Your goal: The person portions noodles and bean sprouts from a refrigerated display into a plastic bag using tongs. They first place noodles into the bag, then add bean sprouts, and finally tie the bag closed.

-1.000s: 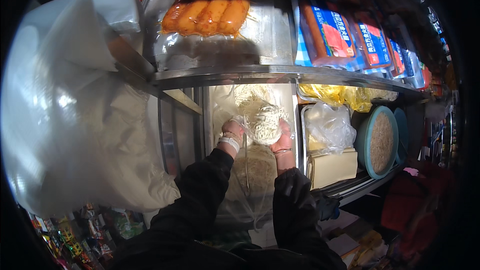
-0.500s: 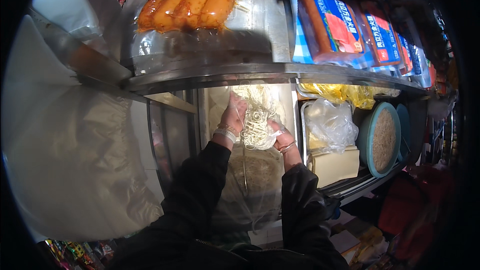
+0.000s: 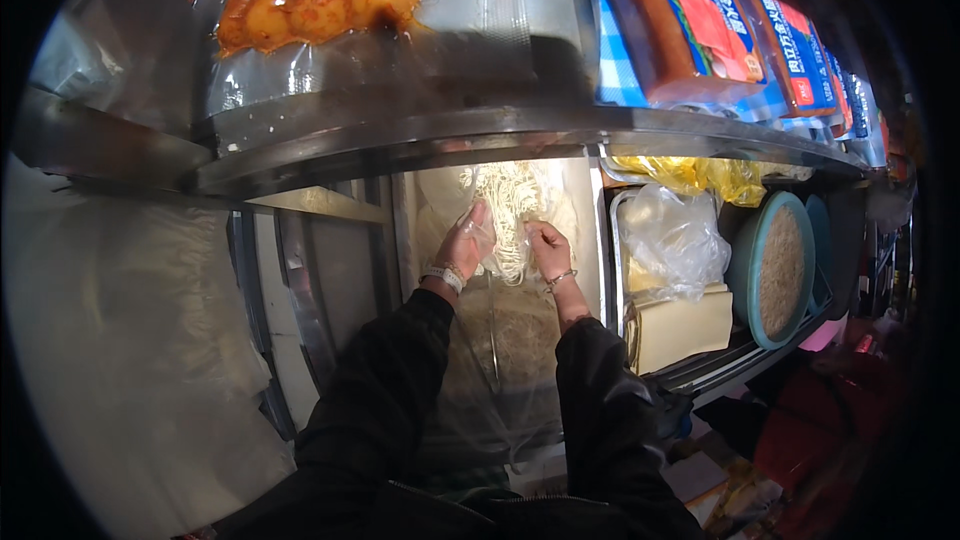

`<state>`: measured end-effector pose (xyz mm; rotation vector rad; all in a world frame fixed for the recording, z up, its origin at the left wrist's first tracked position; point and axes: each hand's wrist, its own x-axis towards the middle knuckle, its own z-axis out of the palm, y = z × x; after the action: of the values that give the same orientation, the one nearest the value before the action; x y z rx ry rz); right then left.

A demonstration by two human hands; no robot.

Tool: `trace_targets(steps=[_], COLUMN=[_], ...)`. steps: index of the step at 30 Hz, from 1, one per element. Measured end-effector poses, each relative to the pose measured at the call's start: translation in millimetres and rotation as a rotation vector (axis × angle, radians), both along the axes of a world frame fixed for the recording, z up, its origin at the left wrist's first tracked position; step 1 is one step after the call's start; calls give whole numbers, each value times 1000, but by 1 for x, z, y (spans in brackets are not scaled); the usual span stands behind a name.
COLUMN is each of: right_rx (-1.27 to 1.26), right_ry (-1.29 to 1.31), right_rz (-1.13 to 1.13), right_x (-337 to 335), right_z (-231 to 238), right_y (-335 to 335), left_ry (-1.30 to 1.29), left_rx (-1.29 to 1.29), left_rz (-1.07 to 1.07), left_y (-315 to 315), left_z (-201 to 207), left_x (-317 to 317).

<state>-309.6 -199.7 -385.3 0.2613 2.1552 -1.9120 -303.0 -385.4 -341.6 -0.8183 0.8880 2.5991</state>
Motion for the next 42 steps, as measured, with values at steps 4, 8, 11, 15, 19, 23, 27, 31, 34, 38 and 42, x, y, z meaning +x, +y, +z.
trace_targets(steps=[4,8,11,15,19,23,27,31,34,38,42], right_rx=[-473,-744,-706,-133,367,1027,957,964,944,1003,669], right_ry=[-208,-551,-518,-24,247,801,-144,-441,-491,-337,-362], right_rz=[-312,-413,-395,-123,-192,-118,604,668,682,793,771], right_x=[0,-6,-17,-32,-33,-1,96,147,153,145,142], right_z=[2,22,34,44,65,83,78,66,66,83,119], right_y=[-2,12,12,-4,3,-1,-49,-78,-83,-76,-45], left_ry=[-71,-160,25,-129,-38,-71,-164,-250,-247,-267,-258], left_rx=[113,52,-286,-350,-573,-488,-285,-42,-294,-374,-416], left_rz=[89,155,-65,-228,-55,-44,94,269,15,25,75], left_y=[-9,-19,-18,-17,-16,-16,-17,-22,-25,-23,-22], left_z=[-11,-16,-13,1,11,10,8,16,26,34,35], left_x=[6,11,13,8,-2,0,3,1,-1,-3,-4])
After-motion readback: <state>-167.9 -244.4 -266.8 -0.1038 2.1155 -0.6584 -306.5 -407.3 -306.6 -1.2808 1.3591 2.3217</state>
